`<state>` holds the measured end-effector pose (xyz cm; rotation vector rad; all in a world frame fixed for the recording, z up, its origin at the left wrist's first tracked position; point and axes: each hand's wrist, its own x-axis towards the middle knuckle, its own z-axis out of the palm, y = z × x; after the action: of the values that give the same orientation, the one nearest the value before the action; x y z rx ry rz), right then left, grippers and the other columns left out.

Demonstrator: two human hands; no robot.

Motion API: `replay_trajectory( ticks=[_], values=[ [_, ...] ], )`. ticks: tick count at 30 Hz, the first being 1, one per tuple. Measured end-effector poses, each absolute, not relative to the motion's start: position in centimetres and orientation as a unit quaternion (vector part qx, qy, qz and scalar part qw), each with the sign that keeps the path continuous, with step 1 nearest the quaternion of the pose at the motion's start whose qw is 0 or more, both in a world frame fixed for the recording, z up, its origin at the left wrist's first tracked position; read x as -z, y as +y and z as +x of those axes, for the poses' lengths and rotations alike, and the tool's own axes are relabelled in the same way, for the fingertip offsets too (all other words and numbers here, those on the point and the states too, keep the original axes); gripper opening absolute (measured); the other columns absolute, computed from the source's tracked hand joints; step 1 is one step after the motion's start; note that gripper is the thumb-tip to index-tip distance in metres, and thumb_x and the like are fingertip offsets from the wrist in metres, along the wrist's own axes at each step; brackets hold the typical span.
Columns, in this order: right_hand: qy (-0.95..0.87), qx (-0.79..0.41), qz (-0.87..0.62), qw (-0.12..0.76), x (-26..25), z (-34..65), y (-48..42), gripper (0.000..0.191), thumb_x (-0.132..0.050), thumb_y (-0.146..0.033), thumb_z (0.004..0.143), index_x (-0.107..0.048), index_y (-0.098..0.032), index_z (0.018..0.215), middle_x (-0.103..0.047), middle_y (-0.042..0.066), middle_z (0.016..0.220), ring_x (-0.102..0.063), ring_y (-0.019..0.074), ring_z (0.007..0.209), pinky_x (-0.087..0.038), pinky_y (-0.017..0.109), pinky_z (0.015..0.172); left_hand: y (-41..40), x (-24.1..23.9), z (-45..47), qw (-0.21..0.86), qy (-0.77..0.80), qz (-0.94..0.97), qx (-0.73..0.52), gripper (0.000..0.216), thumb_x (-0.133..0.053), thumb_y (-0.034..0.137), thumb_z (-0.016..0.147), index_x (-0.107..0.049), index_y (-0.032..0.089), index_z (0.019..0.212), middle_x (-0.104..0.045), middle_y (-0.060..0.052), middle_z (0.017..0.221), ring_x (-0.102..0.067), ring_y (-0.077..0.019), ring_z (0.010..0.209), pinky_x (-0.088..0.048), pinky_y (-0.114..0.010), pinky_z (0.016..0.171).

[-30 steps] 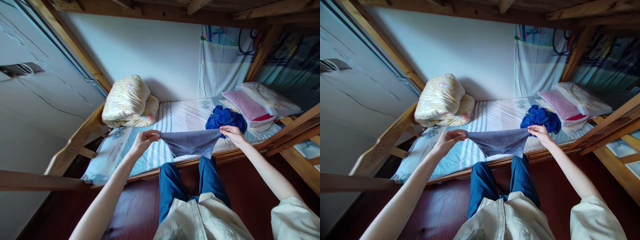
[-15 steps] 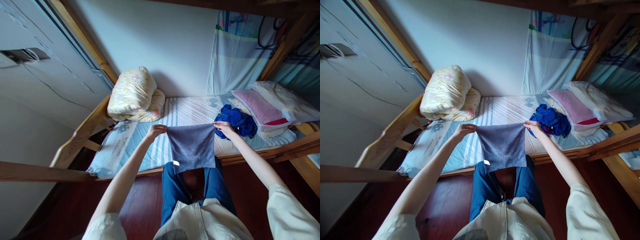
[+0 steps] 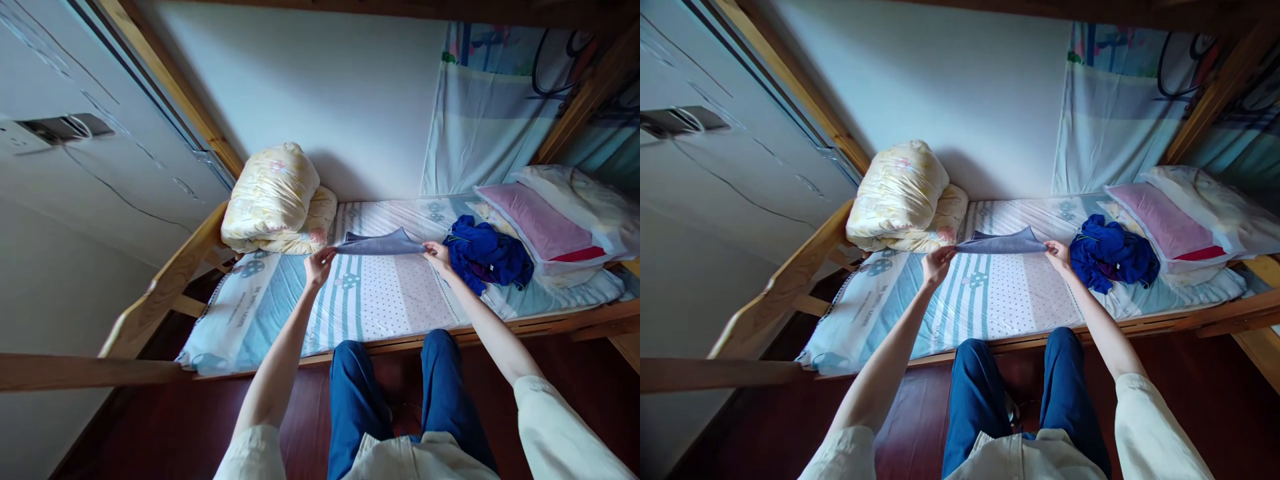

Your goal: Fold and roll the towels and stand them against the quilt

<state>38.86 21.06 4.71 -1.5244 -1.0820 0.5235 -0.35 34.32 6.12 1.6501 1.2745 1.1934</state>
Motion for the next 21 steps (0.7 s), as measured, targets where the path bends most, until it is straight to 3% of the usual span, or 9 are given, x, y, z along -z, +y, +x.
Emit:
replay_trajectory(
  ticks=[4, 7, 10, 14, 17, 21],
  values=[
    [-0.444, -0.271, -0.684, 0.511, 2.6, 38.1, 17.7, 0.031, -0.063, -0.019, 0.063, -0.077, -0.015, 0.091, -0.079, 0.007, 0.09, -0.069, 0.0188, 0.077, -0.052, 0.028, 0.072, 30.0, 1.6, -1.1, 0.37, 0.516, 0.652, -0.415, 0.025, -0.071, 0.038, 0.08, -0.08, 0.018, 0.092, -0.081, -0.009, 0.097, -0.074, -0.0229, 0.085, -0.061, -0.035, 0.08],
    [-0.366, -0.346, -0.733, 0.457, 8.2, 36.6, 14.4, 0.029, -0.063, -0.017, 0.061, -0.077, -0.018, 0.086, -0.079, 0.005, 0.09, -0.071, 0.0201, 0.084, -0.054, 0.028, 0.074, 26.4, 7.6, -1.0, 0.391, 0.566, 0.642, -0.337, 0.025, -0.067, 0.034, 0.081, -0.079, 0.017, 0.093, -0.081, -0.011, 0.094, -0.075, -0.0258, 0.086, -0.06, -0.038, 0.081],
    [-0.331, -0.383, -0.751, 0.423, 12.7, 35.1, 11.1, 0.015, -0.067, -0.017, 0.057, -0.074, -0.019, 0.07, -0.076, 0.004, 0.072, -0.071, 0.0213, 0.074, -0.055, 0.028, 0.066, 23.3, 12.3, -1.0, 0.414, 0.604, 0.632, -0.252, 0.02, -0.067, 0.029, 0.077, -0.078, 0.017, 0.089, -0.08, -0.011, 0.089, -0.075, -0.0271, 0.085, -0.059, -0.039, 0.082],
    [-0.307, -0.396, -0.756, 0.422, 15.9, 34.3, 8.7, 0.002, -0.07, -0.023, 0.059, -0.068, -0.021, 0.06, -0.074, 0.005, 0.065, -0.071, 0.023, 0.069, -0.055, 0.031, 0.063, 21.1, 15.8, -1.3, 0.432, 0.615, 0.619, -0.227, 0.027, -0.068, 0.03, 0.074, -0.075, 0.018, 0.098, -0.08, -0.01, 0.089, -0.075, -0.025, 0.077, -0.059, -0.036, 0.075],
    [-0.296, -0.384, -0.755, 0.441, 16.9, 34.4, 9.0, 0.01, -0.072, -0.031, 0.06, -0.067, -0.022, 0.063, -0.076, 0.006, 0.071, -0.072, 0.0245, 0.075, -0.055, 0.031, 0.064, 21.1, 17.3, -1.5, 0.429, 0.633, 0.598, -0.238, 0.038, -0.068, 0.033, 0.075, -0.071, 0.019, 0.11, -0.081, -0.01, 0.095, -0.075, -0.0229, 0.078, -0.058, -0.035, 0.075],
    [-0.283, -0.38, -0.748, 0.465, 17.2, 34.6, 9.5, 0.022, -0.073, -0.04, 0.059, -0.064, -0.022, 0.066, -0.072, 0.005, 0.068, -0.068, 0.0224, 0.066, -0.051, 0.03, 0.056, 22.0, 18.4, -1.5, 0.444, 0.643, 0.565, -0.264, 0.037, -0.069, 0.036, 0.074, -0.069, 0.02, 0.108, -0.08, -0.009, 0.089, -0.075, -0.023, 0.079, -0.057, -0.034, 0.076]
  ],
)
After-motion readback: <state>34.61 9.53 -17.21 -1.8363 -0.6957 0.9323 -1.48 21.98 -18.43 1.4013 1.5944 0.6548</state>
